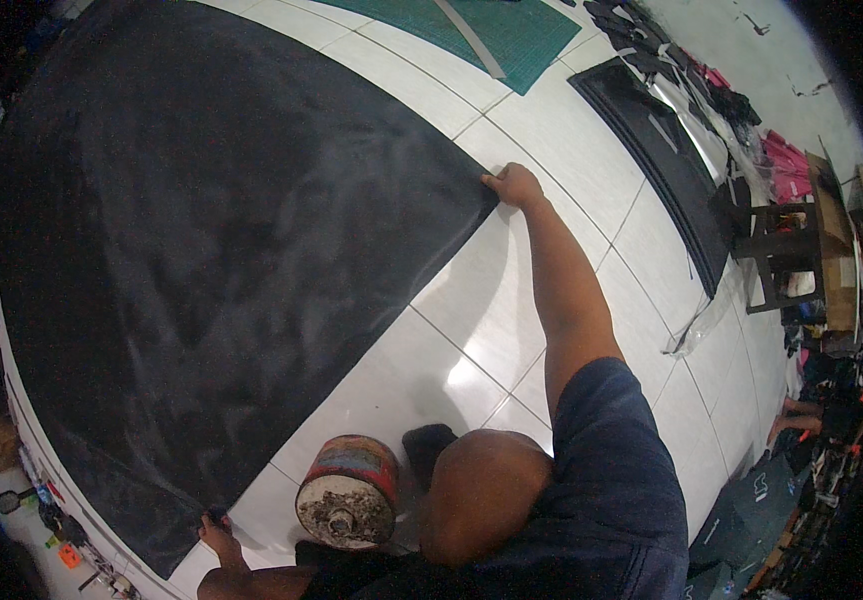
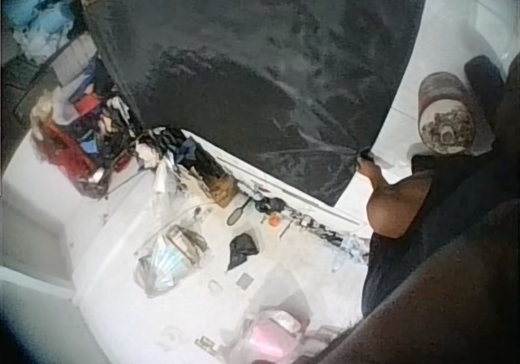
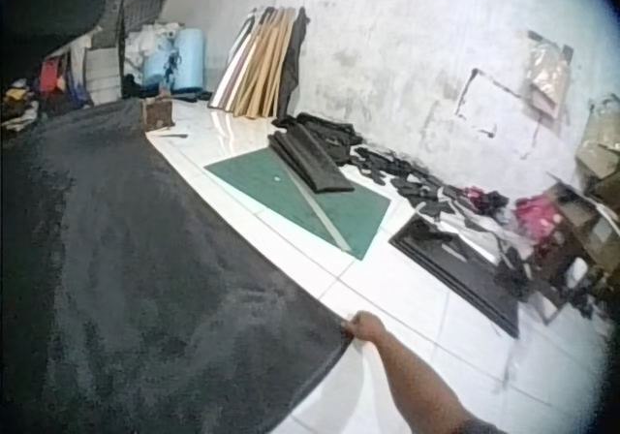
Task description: The person cuts a large sheet of black fabric on the floor using shears. They repeatedly fold, align, and cut the material into smaller rectangular pieces, using a wooden dowel as a straight edge guide.
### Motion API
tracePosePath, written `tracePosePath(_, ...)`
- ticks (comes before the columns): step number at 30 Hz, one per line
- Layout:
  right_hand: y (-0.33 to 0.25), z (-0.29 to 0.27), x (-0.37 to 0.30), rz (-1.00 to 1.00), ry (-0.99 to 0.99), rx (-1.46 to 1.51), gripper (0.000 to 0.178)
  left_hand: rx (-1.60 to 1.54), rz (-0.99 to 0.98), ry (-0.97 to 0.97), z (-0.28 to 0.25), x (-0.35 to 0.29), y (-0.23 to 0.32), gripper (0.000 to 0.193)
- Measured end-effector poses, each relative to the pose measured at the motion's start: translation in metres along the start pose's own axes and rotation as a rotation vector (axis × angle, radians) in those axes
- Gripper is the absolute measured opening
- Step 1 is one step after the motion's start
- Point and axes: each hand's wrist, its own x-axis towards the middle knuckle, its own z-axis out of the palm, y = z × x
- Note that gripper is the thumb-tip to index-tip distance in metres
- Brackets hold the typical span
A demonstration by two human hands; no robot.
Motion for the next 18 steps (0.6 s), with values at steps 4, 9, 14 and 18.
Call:
tracePosePath(4,0.006,0.0,0.003,0.018,0.054,-0.049,0.054,-0.039,-0.011,0.072,0.011,-0.005,0.0,0.023)
tracePosePath(9,0.003,0.012,-0.003,-0.111,0.134,0.074,0.047,-0.037,0.033,-0.014,0.003,-0.005,0.002,0.021)
tracePosePath(14,0.02,0.029,-0.014,-0.178,0.253,0.314,0.037,-0.02,-0.005,0.003,0.01,-0.013,0.009,0.02)
tracePosePath(18,0.026,0.03,-0.012,-0.261,0.266,0.337,0.034,-0.046,0.019,-0.015,0.009,-0.01,0.004,0.021)
